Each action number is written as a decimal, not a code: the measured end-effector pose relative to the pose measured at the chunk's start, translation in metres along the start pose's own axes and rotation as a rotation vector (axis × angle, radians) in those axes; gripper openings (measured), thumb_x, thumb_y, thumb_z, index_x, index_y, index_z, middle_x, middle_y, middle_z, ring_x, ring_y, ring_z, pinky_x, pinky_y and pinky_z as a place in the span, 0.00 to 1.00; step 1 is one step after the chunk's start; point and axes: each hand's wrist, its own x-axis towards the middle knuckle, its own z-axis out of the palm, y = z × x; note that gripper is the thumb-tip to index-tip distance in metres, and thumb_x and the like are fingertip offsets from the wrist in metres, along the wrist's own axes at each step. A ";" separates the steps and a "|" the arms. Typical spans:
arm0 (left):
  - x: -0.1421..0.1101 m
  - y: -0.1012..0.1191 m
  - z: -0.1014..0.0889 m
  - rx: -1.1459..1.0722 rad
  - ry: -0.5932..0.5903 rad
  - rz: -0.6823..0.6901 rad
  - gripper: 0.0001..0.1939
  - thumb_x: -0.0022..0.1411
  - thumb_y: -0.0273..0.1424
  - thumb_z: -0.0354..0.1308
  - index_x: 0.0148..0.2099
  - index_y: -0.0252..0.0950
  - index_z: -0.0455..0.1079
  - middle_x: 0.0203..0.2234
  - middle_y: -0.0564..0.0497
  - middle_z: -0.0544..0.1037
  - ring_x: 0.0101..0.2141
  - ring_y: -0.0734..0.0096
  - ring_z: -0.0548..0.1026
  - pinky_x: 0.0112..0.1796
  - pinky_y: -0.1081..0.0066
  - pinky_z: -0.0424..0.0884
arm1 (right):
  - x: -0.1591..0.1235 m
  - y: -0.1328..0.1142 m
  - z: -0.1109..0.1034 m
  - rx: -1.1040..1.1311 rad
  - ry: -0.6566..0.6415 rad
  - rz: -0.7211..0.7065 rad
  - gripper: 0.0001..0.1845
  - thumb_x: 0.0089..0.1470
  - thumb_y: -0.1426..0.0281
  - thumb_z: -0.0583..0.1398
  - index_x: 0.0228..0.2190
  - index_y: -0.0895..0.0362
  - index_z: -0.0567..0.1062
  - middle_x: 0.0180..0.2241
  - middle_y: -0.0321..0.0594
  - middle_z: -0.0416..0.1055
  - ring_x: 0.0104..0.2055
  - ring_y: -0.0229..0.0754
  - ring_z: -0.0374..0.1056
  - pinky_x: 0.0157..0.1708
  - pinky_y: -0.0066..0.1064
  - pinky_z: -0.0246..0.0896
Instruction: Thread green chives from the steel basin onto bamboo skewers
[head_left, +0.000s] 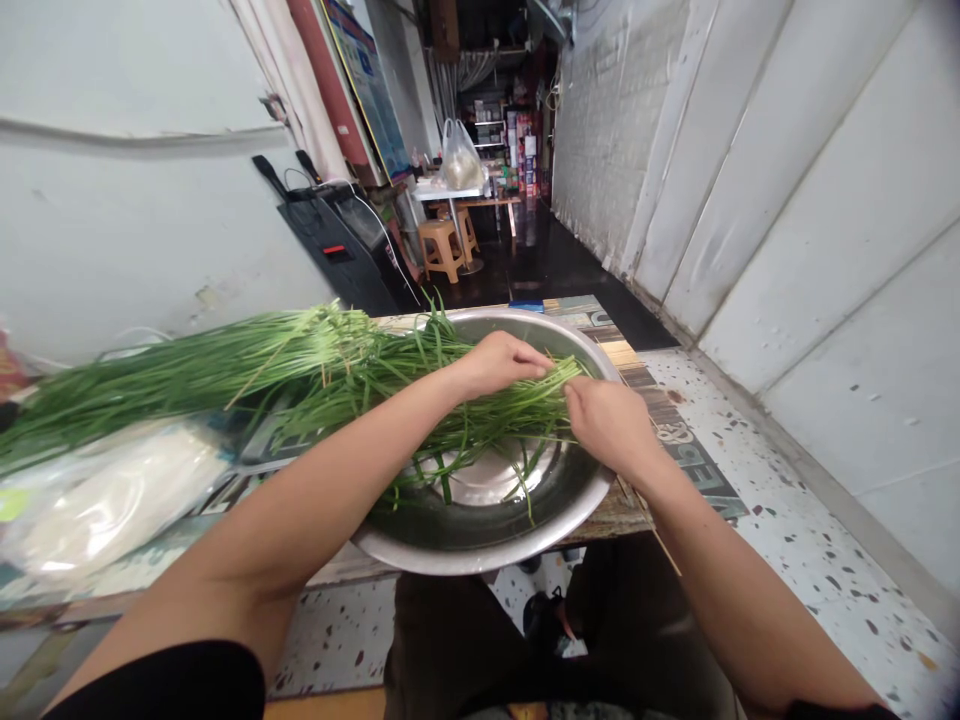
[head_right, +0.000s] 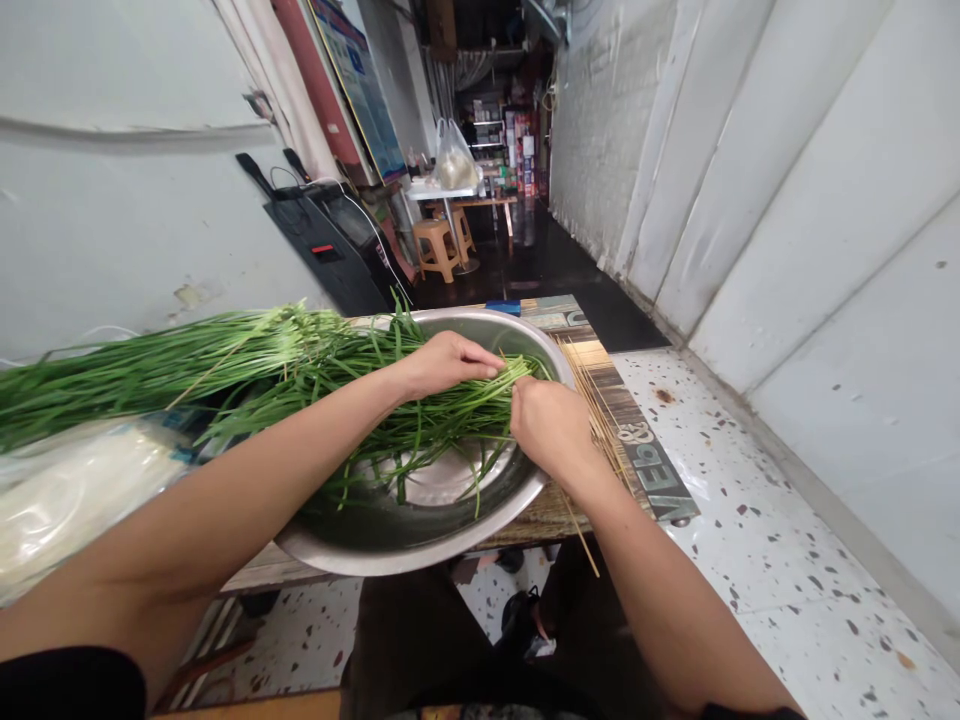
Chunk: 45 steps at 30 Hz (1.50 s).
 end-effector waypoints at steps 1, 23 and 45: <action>-0.001 0.003 -0.004 0.049 -0.081 0.012 0.11 0.51 0.26 0.61 0.39 0.35 0.78 0.35 0.50 0.80 0.37 0.70 0.76 0.45 0.70 0.67 | 0.000 0.000 0.000 0.008 0.009 0.007 0.18 0.60 0.69 0.45 0.31 0.59 0.72 0.30 0.45 0.75 0.30 0.42 0.69 0.24 0.29 0.41; 0.028 -0.040 0.015 0.316 0.020 0.158 0.07 0.51 0.28 0.60 0.32 0.32 0.78 0.28 0.50 0.78 0.30 0.73 0.72 0.33 0.76 0.61 | -0.001 0.005 0.004 0.060 0.056 -0.121 0.18 0.60 0.66 0.46 0.30 0.57 0.74 0.27 0.41 0.74 0.26 0.38 0.64 0.26 0.30 0.39; 0.005 -0.008 0.010 -0.348 0.216 -0.124 0.09 0.57 0.28 0.58 0.39 0.28 0.74 0.24 0.49 0.75 0.19 0.83 0.63 0.21 0.79 0.57 | -0.002 -0.001 -0.002 0.036 0.014 0.012 0.17 0.59 0.70 0.45 0.31 0.59 0.73 0.28 0.43 0.75 0.27 0.39 0.67 0.23 0.29 0.37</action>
